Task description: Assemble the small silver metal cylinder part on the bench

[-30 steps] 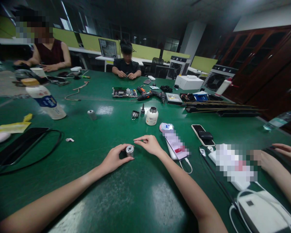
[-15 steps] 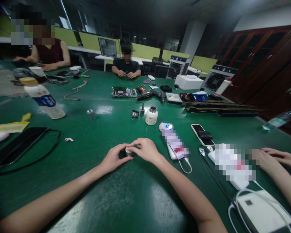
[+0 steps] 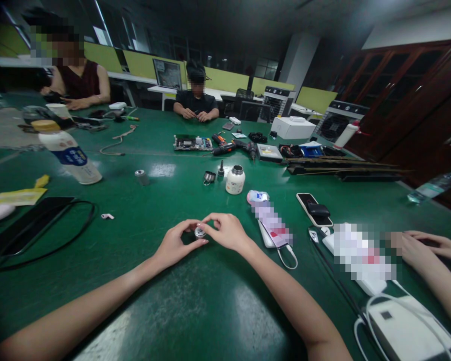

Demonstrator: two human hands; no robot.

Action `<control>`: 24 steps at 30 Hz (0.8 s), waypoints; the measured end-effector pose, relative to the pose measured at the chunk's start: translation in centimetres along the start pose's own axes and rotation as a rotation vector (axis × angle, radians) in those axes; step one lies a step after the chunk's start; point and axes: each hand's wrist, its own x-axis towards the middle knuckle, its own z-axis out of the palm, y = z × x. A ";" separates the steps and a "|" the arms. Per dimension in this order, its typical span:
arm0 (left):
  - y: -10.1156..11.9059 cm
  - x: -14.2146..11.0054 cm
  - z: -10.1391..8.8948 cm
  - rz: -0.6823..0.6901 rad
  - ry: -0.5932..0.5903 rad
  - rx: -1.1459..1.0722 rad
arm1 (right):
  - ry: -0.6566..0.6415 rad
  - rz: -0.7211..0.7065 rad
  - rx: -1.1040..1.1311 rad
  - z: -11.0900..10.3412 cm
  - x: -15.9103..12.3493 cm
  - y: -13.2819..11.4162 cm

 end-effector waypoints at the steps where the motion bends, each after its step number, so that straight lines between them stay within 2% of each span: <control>1: 0.1 0.0 0.0 0.002 0.007 0.004 | -0.015 -0.009 -0.003 0.1 -0.1 -0.1; 10: 0.3 0.0 -0.2 0.028 0.051 0.058 | -0.025 -0.025 -0.013 0.3 -0.1 0.0; 17: 0.1 -0.1 -0.1 -0.004 0.064 0.118 | -0.009 -0.073 0.061 0.3 0.1 0.0; 21: 0.3 0.0 -0.2 -0.015 0.069 0.113 | 0.095 -0.044 0.143 -0.2 0.4 0.5; 24: 0.5 0.0 -0.3 -0.018 0.061 0.106 | 0.191 0.010 0.140 -0.2 0.9 2.0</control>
